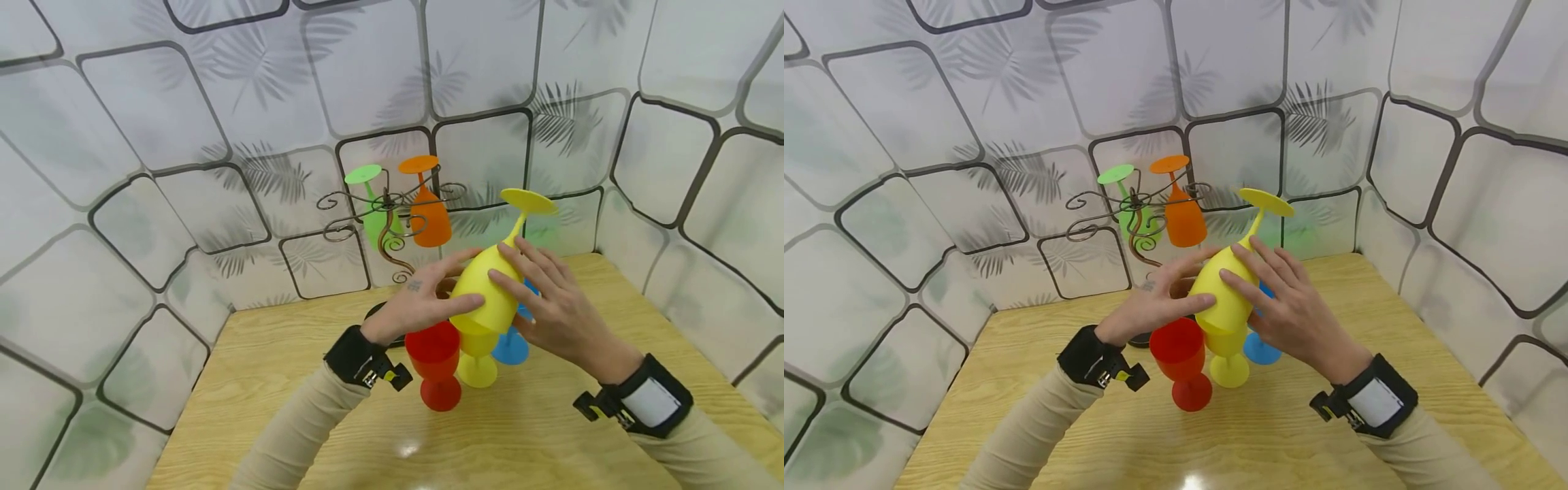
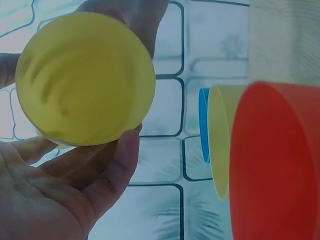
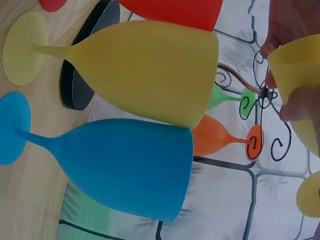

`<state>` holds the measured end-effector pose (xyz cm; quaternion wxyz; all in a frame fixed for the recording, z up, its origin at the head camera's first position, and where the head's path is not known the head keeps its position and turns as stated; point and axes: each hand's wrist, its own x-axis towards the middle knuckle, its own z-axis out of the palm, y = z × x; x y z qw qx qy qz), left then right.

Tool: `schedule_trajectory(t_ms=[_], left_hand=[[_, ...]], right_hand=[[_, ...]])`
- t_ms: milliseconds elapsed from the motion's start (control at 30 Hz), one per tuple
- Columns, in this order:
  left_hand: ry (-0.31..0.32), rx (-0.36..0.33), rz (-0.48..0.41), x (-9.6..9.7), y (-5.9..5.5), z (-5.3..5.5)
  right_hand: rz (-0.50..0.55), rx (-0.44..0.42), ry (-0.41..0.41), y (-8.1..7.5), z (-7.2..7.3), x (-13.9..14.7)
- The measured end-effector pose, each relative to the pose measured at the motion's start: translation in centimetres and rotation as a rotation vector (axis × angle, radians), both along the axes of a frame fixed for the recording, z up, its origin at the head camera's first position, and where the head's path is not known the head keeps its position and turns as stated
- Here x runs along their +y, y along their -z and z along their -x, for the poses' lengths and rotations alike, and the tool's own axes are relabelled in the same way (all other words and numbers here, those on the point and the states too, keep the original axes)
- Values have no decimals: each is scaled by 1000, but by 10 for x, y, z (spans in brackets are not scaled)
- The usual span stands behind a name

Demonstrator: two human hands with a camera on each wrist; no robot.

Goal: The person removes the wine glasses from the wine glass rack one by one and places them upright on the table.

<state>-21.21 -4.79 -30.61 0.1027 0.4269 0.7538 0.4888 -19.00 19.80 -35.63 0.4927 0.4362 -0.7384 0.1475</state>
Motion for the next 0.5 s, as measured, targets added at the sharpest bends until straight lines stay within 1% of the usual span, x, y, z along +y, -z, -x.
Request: schedule_trajectory(t_ms=[133, 300, 367, 500], left_hand=[[12, 8, 3, 2, -1, -1], [62, -57, -71, 3, 2, 0], [93, -85, -112, 3, 4, 0], [145, -96, -177, 6, 5, 2]], right_hand=[[1, 30, -29, -2, 0, 3], [27, 28, -10, -5, -1, 8], [54, 11, -4, -6, 0, 11], [150, -29, 10, -6, 0, 17]])
